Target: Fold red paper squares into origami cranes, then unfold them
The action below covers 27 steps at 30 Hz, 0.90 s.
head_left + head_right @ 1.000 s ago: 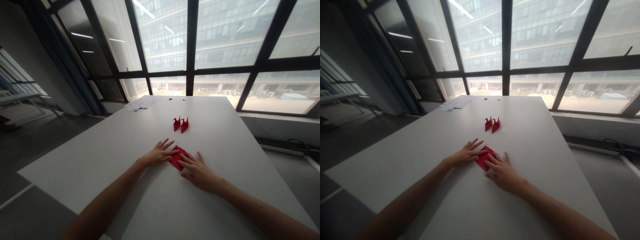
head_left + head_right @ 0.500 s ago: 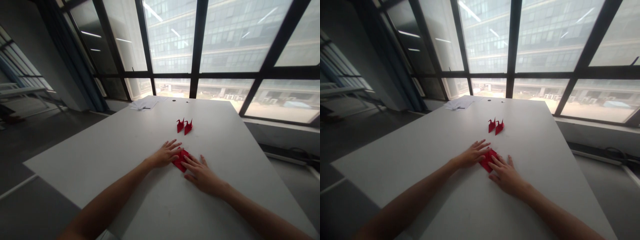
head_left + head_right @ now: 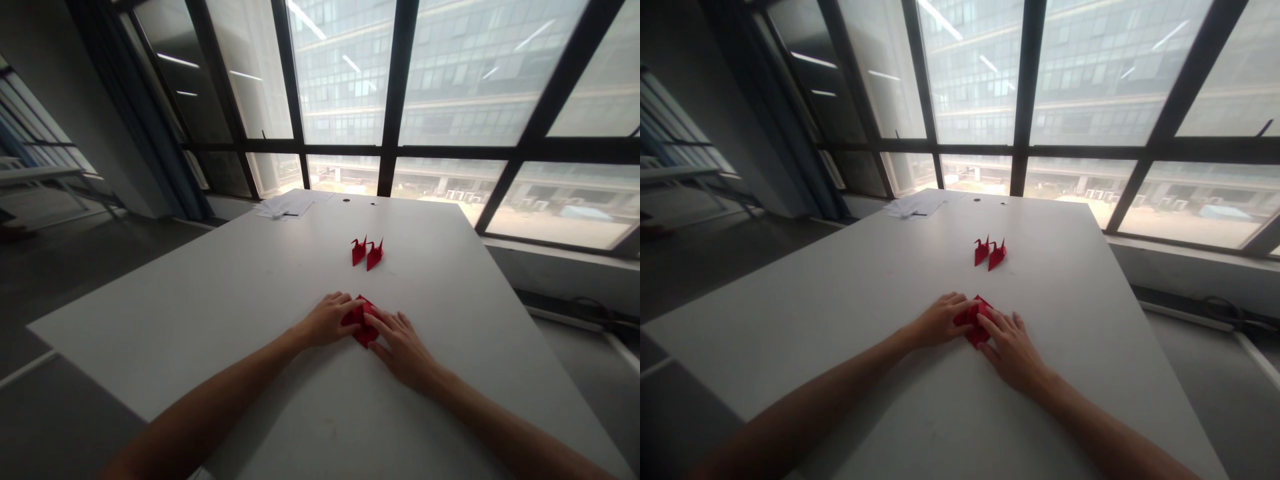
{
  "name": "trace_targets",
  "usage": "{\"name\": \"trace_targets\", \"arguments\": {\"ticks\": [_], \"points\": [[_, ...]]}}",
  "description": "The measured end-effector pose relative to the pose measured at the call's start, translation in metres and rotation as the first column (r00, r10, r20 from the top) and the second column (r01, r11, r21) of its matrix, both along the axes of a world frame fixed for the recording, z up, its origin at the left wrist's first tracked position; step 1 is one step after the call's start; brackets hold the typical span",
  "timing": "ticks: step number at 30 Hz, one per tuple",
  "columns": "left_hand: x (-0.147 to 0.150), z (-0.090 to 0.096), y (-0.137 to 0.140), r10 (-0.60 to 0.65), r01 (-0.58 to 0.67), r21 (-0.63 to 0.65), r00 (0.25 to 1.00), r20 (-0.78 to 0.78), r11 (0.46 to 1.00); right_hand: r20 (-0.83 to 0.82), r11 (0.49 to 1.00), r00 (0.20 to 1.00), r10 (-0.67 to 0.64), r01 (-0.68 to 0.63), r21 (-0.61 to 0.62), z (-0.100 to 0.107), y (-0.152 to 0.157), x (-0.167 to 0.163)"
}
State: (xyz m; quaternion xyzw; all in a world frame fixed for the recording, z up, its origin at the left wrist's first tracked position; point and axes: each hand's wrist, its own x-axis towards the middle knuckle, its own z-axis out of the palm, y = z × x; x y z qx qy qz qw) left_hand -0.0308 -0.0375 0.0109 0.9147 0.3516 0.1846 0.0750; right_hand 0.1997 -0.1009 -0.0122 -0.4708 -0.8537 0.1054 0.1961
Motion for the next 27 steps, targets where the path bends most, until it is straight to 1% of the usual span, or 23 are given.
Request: {"name": "trace_targets", "arguments": {"ticks": [2, 6, 8, 10, 13, 16, 19, 22, 27], "points": [[0.002, -0.001, 0.0, 0.002, -0.001, -0.008, 1.0, 0.025, 1.0, 0.001, 0.999, 1.0, -0.013, 0.013, 0.04, 0.001, 0.001, 0.0], [0.002, -0.003, 0.002, -0.022, 0.025, -0.037, 0.996, 0.092, 0.999, 0.051, 0.992, 0.997, 0.052, -0.058, 0.113, 0.006, 0.0, -0.002], [0.002, -0.003, 0.003, -0.026, 0.031, -0.045, 0.994, 0.107, 0.999, 0.055, 0.988, 0.997, 0.057, -0.064, 0.142, 0.009, 0.0, -0.003], [0.001, -0.004, 0.004, -0.026, 0.032, -0.05, 0.993, 0.116, 0.998, 0.029, 0.985, 0.999, 0.014, -0.018, 0.174, 0.01, 0.001, -0.002], [0.001, -0.005, 0.006, -0.029, 0.038, -0.064, 0.99, 0.135, 0.997, -0.048, 0.973, 0.995, -0.09, 0.098, 0.207, 0.008, 0.006, 0.001], [0.0, -0.006, 0.009, -0.03, 0.046, -0.085, 0.984, 0.173, 0.995, -0.102, 0.965, 0.979, -0.174, 0.19, 0.183, 0.004, 0.012, 0.007], [-0.001, -0.009, 0.01, -0.035, 0.064, -0.122, 0.973, 0.228, 0.991, -0.133, 0.961, 0.965, -0.224, 0.242, 0.136, 0.001, 0.018, 0.013], [-0.001, -0.012, 0.011, -0.006, 0.048, -0.152, 0.963, 0.268, 0.987, -0.201, 0.961, 0.951, -0.234, 0.257, 0.099, -0.001, 0.021, 0.015], [-0.001, -0.016, 0.011, 0.041, 0.001, -0.157, 0.964, 0.264, 0.988, -0.358, 0.971, 0.906, -0.225, 0.238, -0.007, -0.008, 0.027, 0.016]]}}
